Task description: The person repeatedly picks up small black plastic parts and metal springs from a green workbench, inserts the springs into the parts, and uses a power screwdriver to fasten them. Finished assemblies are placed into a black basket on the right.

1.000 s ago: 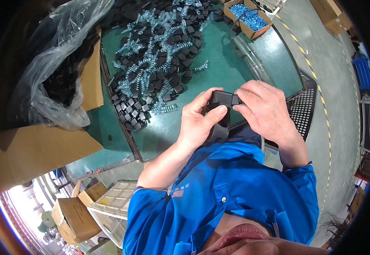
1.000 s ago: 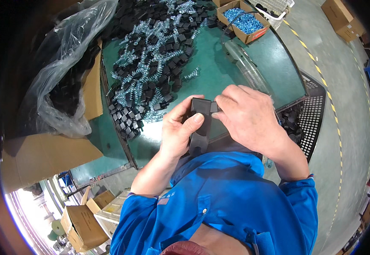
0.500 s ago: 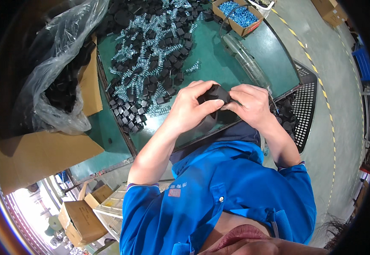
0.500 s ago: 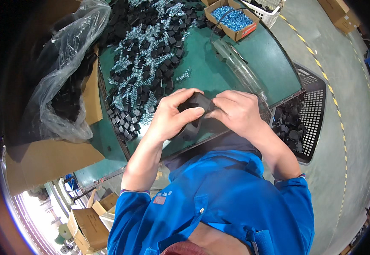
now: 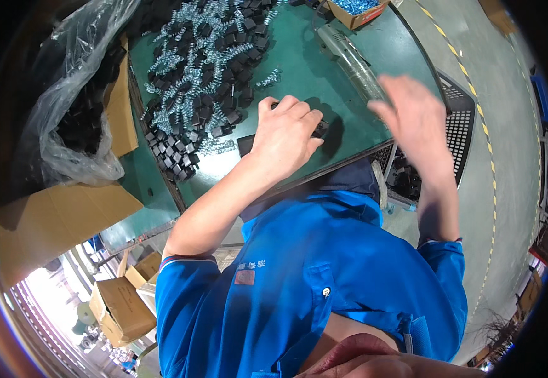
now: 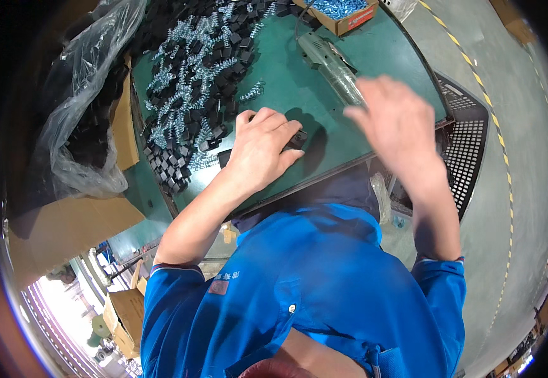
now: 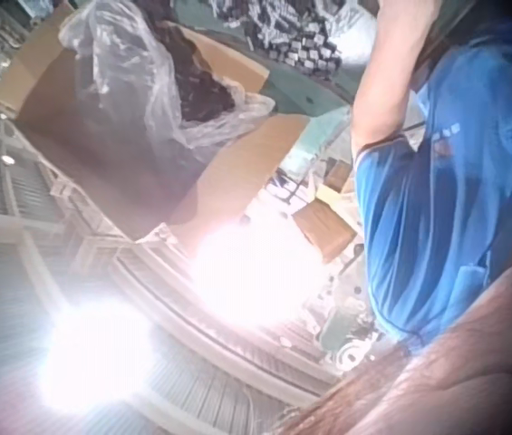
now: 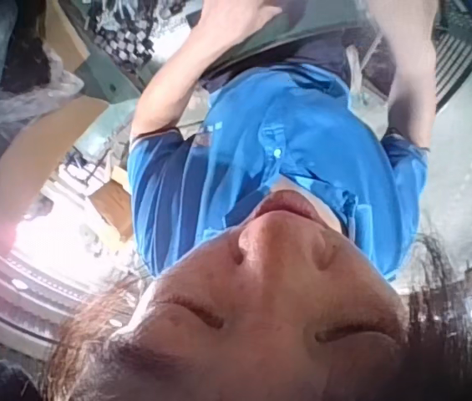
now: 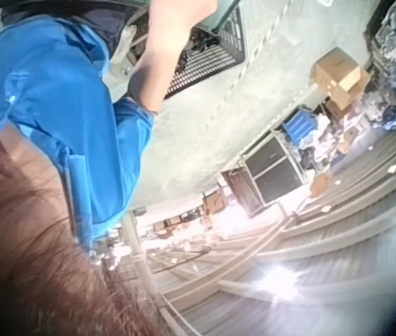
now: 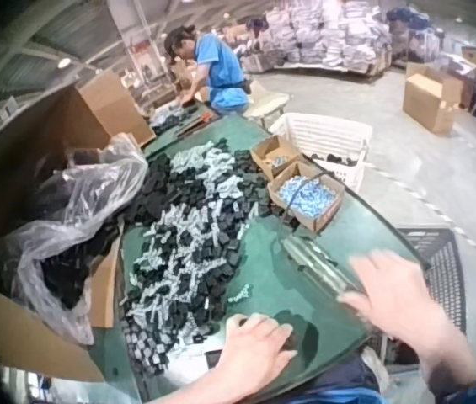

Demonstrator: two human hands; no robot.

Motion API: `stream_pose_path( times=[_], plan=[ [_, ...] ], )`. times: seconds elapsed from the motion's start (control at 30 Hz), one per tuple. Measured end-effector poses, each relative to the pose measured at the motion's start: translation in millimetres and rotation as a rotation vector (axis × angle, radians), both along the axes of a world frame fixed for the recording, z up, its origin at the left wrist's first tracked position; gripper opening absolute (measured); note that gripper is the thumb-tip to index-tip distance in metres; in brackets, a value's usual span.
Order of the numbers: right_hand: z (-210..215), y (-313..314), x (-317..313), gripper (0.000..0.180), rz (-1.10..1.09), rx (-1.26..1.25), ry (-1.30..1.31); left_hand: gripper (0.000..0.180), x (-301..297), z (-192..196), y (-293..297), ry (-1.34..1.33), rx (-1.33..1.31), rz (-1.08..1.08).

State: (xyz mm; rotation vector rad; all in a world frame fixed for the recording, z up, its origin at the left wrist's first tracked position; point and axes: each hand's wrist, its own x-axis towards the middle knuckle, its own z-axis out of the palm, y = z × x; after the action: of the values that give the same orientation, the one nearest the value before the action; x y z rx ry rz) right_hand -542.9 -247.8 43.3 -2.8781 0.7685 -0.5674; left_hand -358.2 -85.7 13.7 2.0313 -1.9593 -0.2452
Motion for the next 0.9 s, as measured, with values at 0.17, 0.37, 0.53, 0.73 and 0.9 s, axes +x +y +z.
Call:
stream_pose_path(
  times=[0.17,0.37,0.53,0.73,0.9],
  plan=[
    [-35.3,-17.1,32.2,0.073,-0.122,0.188,0.297,0.043,3.5,0.7,0.0,0.047,-0.005,0.0],
    [-32.5,-25.5,30.5,0.068,-0.063,0.345,-0.02,0.043,5.0,-3.2,2.2,0.069,-0.035,0.016],
    [8.7,1.2,27.1,0.063,0.104,0.836,-0.656,0.042,5.3,-4.4,1.5,0.055,-0.037,0.017],
    [6.8,36.1,58.4,0.095,0.483,0.863,-1.106,0.046,6.1,-10.7,3.3,0.111,-0.078,0.033],
    [3.4,49.0,70.2,0.093,0.488,0.864,-1.131,0.047,7.7,-10.8,4.4,0.137,-0.095,0.03]
  ],
)
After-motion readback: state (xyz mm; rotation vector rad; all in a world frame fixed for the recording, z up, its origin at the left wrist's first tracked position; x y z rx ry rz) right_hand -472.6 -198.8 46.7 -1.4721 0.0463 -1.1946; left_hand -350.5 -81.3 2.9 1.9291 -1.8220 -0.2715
